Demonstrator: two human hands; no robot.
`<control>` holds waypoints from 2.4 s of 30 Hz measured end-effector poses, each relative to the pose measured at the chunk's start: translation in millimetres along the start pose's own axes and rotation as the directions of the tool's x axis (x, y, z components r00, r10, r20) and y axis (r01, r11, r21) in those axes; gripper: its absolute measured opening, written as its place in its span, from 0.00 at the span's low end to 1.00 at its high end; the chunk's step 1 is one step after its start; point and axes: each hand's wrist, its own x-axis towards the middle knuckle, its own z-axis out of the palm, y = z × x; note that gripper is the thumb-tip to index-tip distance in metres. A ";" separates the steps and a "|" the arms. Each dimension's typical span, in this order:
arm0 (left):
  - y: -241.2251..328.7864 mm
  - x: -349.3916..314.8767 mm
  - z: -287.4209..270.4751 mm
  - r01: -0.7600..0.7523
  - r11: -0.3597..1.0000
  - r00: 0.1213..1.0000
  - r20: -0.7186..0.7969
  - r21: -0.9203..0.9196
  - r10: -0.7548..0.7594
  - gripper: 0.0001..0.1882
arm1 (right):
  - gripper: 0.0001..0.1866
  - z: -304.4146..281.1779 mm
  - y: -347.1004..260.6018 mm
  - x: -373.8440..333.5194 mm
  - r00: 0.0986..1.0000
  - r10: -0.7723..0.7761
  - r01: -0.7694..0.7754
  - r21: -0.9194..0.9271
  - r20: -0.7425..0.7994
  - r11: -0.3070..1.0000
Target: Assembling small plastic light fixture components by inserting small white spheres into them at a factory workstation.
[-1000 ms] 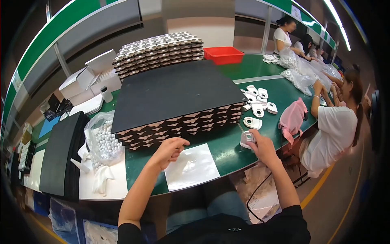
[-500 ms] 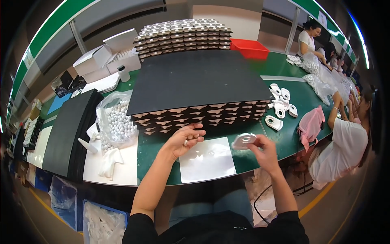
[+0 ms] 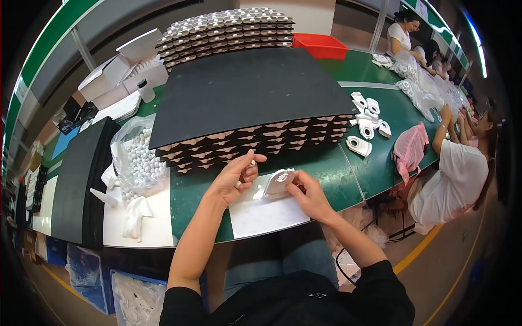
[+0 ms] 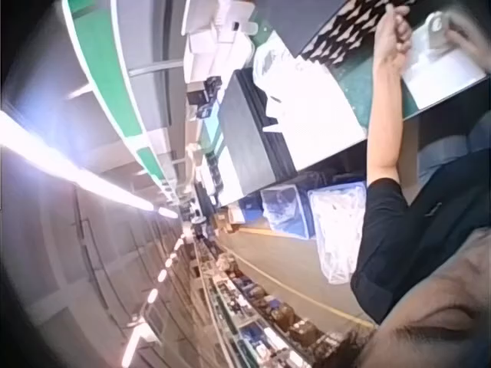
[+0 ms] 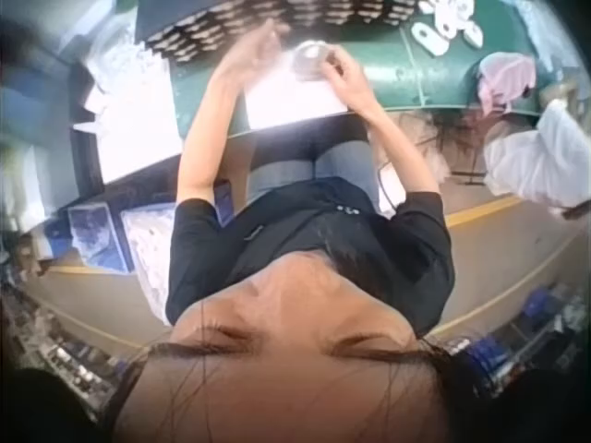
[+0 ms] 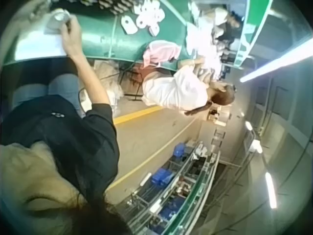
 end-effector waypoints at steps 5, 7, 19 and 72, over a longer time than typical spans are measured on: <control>1.2 -2.3 0.0 -0.074 0.997 0.994 0.086 0.009 0.073 0.17 | 0.06 1.5 -2.7 0.0 1.000 -0.012 0.013 -0.095 0.003 0.995; 0.9 -2.3 -0.1 -0.077 0.997 0.992 0.098 0.027 0.074 0.17 | 0.05 1.2 -4.5 -0.1 1.000 -0.029 0.028 -0.150 -0.005 0.988; -1.9 -0.5 0.0 -0.094 0.990 0.995 0.036 0.104 0.091 0.13 | 0.06 3.8 -5.8 -3.9 0.968 -0.251 0.242 -0.374 0.025 0.895; -14.4 2.2 16.4 -0.324 0.888 0.942 0.023 0.327 0.335 0.11 | 0.10 -8.9 -3.7 34.5 0.996 0.076 -0.080 0.677 0.035 0.732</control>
